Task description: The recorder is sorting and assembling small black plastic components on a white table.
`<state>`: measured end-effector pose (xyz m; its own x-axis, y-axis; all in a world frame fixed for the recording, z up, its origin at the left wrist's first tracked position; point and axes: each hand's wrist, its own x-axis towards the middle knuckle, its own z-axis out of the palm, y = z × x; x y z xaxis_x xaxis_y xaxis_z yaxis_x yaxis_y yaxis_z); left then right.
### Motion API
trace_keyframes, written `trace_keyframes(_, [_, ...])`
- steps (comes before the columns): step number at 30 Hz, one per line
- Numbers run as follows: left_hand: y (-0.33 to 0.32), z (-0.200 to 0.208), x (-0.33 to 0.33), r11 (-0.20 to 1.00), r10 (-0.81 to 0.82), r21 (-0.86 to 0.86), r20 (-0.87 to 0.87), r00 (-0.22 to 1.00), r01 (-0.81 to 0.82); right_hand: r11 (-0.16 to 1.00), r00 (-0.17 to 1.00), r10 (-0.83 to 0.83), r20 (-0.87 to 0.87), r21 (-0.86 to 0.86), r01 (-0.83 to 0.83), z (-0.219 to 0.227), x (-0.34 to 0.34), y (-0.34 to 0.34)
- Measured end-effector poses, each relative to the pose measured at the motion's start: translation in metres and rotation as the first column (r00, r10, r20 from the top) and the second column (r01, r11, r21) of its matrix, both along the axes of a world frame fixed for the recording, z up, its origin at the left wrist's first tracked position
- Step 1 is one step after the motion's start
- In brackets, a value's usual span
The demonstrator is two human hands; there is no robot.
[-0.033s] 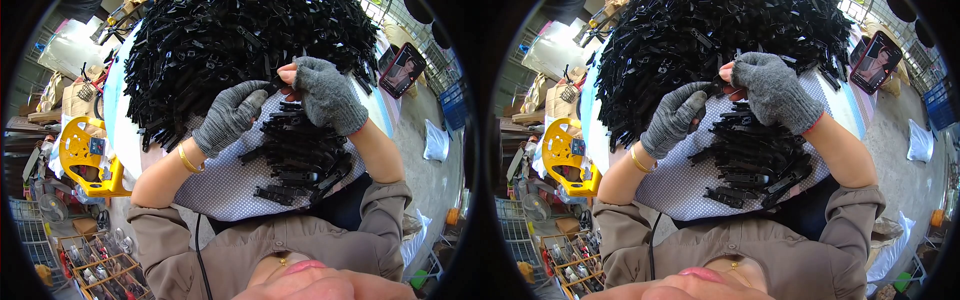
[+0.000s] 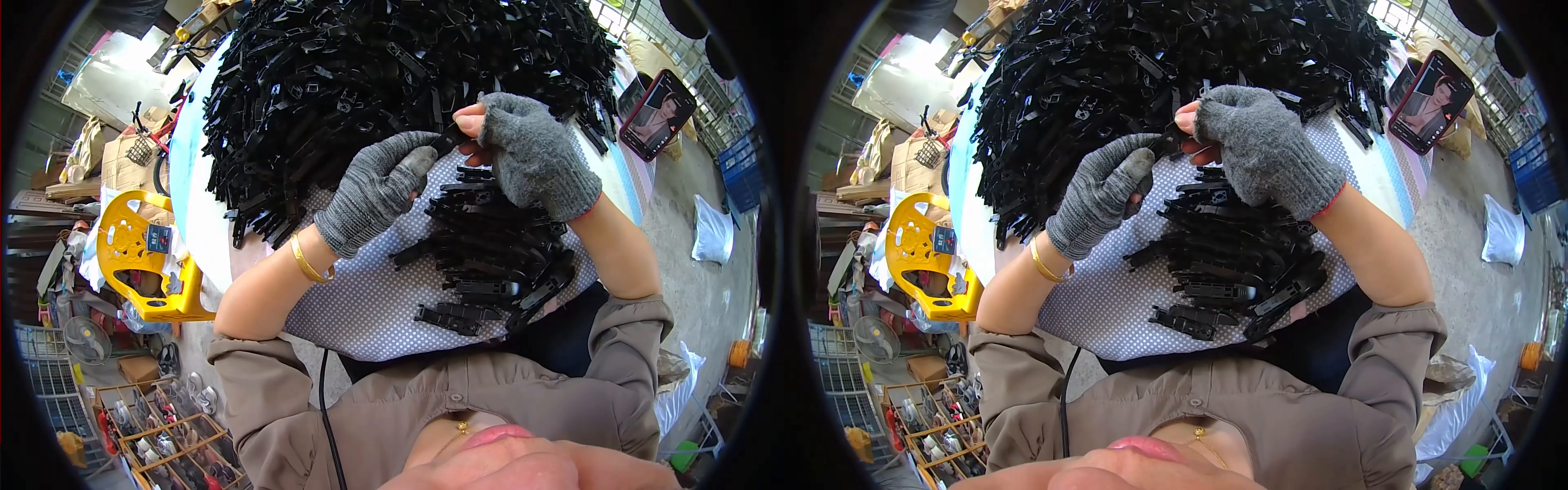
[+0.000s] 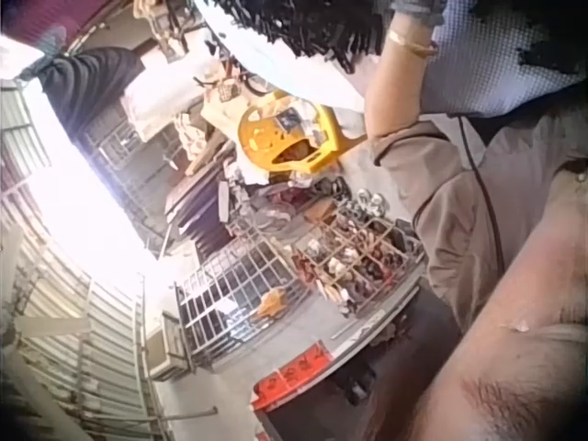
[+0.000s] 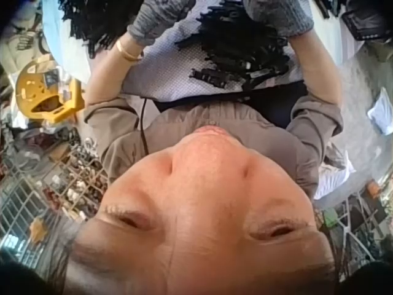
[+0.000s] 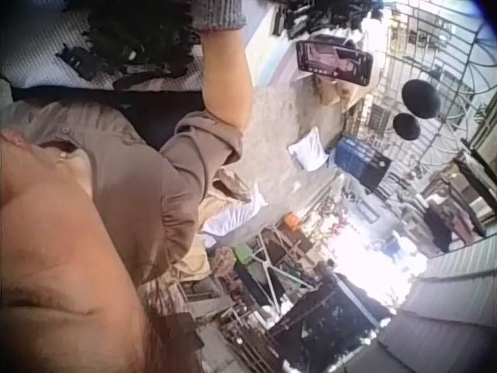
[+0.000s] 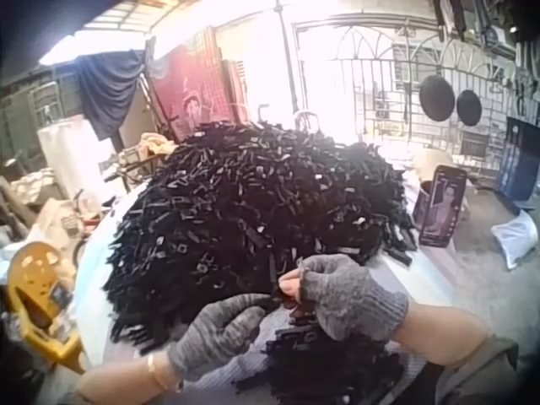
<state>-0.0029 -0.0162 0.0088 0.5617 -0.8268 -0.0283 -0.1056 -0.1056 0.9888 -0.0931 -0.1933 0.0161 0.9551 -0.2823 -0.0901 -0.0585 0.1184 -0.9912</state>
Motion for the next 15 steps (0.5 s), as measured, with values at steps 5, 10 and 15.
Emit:
trace_keyframes(5, [0.001,0.002,0.002,0.999,-0.017,-0.035,-0.134,0.991,0.013,0.992,1.000,0.004,-0.006,0.128,-0.004,-0.001,-0.002,0.002])
trace_keyframes(10, [0.000,-0.006,0.005,0.999,0.033,-0.003,0.216,0.976,-0.033,1.000,0.999,-0.015,0.052,0.028,0.013,-0.002,-0.003,0.008])
trace_keyframes(15, [0.006,0.002,0.010,0.997,-0.066,0.040,0.061,0.996,0.064,0.953,0.992,0.126,0.004,-0.277,-0.120,0.002,0.001,-0.005])
